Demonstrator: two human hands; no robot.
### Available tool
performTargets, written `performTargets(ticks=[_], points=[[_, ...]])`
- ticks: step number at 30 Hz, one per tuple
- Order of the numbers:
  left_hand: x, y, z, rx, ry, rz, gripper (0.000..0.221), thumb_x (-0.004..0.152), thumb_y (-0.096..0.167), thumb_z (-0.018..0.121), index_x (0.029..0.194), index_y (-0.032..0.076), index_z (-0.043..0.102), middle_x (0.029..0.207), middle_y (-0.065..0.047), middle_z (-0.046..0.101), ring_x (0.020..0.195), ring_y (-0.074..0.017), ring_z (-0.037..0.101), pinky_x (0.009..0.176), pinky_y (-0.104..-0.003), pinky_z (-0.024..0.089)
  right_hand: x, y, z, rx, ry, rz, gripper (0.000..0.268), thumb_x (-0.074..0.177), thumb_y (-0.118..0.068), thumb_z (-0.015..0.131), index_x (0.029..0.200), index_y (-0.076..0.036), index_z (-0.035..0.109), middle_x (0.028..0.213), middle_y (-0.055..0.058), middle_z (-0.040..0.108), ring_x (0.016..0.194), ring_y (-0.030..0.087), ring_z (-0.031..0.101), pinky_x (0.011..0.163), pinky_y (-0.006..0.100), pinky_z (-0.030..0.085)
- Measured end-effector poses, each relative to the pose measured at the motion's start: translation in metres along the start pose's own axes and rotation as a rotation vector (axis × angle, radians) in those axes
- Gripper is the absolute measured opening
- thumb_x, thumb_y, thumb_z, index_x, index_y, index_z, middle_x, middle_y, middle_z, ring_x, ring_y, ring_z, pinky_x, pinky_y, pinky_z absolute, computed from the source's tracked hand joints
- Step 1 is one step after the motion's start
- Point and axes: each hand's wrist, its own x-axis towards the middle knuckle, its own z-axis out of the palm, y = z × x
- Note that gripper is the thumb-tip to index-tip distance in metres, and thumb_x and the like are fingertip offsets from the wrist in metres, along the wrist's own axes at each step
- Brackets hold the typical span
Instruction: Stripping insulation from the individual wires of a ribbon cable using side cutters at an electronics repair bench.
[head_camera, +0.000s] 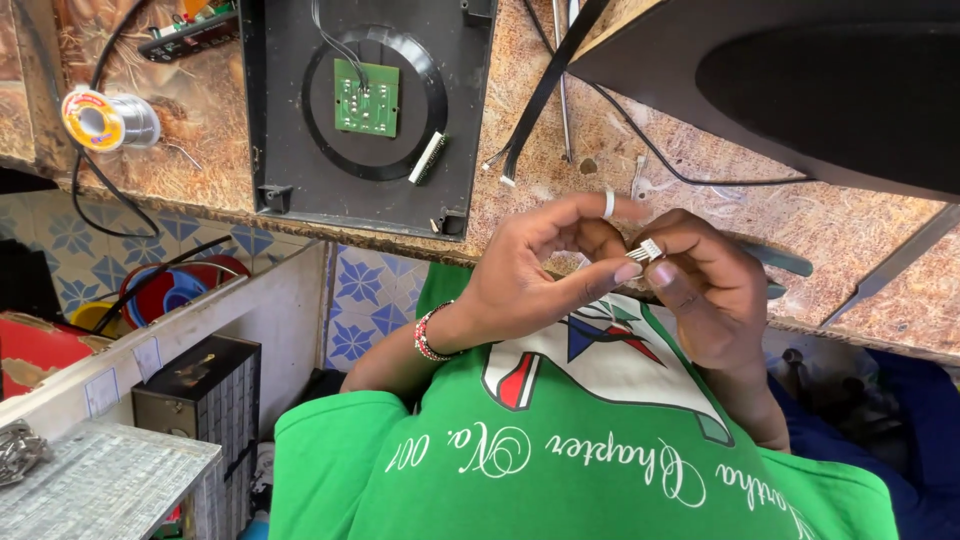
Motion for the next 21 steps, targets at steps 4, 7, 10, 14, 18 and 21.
performTargets(ticks=[4,7,10,14,18,21], points=[[0.003,0.004,-0.004,0.067,-0.033,0.037,0.028,0.098,0.017,0.075,0.125,0.008,0.071,0.090,-0.008,0.073,0.087,-0.0138,0.071,0.085,-0.036,0.062,-0.005,0.008,-0.005,-0.042,-0.028,0.010,0.022,0.100,-0.010,0.059,0.088,0.008,0.062,0.085,0.018,0.059,0.082,0.022,0.058,0.079,0.036,0.051],[-0.002,0.006,-0.011,0.195,-0.022,0.048,0.023,0.099,0.018,0.071,0.118,0.005,0.070,0.100,-0.012,0.075,0.088,-0.0172,0.075,0.083,-0.029,0.066,-0.004,-0.008,-0.016,-0.272,0.024,0.038,0.022,0.105,-0.015,0.059,0.095,0.004,0.064,0.092,0.016,0.064,0.084,0.020,0.062,0.078,0.034,0.051],[-0.019,0.025,-0.027,0.100,0.050,-0.005,0.023,0.099,0.015,0.070,0.117,0.002,0.065,0.103,-0.014,0.074,0.083,-0.0206,0.077,0.076,-0.026,0.069,-0.001,-0.021,-0.042,-0.636,0.085,0.018,0.018,0.113,-0.010,0.063,0.107,0.005,0.072,0.099,0.016,0.071,0.089,0.024,0.067,0.081,0.034,0.052],[-0.043,0.047,-0.045,-0.316,0.097,-0.109,0.018,0.091,-0.005,0.073,0.102,-0.004,0.058,0.084,-0.022,0.070,0.065,-0.0277,0.073,0.057,-0.034,0.066,-0.016,0.011,-0.093,-1.102,0.018,-0.083,0.008,0.110,0.004,0.083,0.118,0.004,0.082,0.110,0.016,0.076,0.101,0.031,0.070,0.091,0.041,0.054],[-0.032,0.036,-0.035,-0.218,0.080,-0.222,0.017,0.091,0.001,0.075,0.101,-0.001,0.061,0.092,-0.025,0.074,0.071,-0.0276,0.076,0.064,-0.033,0.067,-0.025,0.030,-0.116,-1.247,0.006,-0.045,0.019,0.105,-0.001,0.085,0.124,0.000,0.083,0.112,0.014,0.074,0.105,0.033,0.066,0.092,0.042,0.054],[-0.019,0.018,-0.024,-0.137,0.035,-0.285,0.018,0.092,0.002,0.074,0.106,-0.004,0.063,0.091,-0.019,0.075,0.074,-0.0220,0.076,0.069,-0.031,0.068,-0.024,0.048,-0.129,-1.329,0.052,-0.082,0.017,0.103,-0.007,0.091,0.119,-0.003,0.085,0.111,0.011,0.078,0.099,0.032,0.068,0.089,0.041,0.054]])
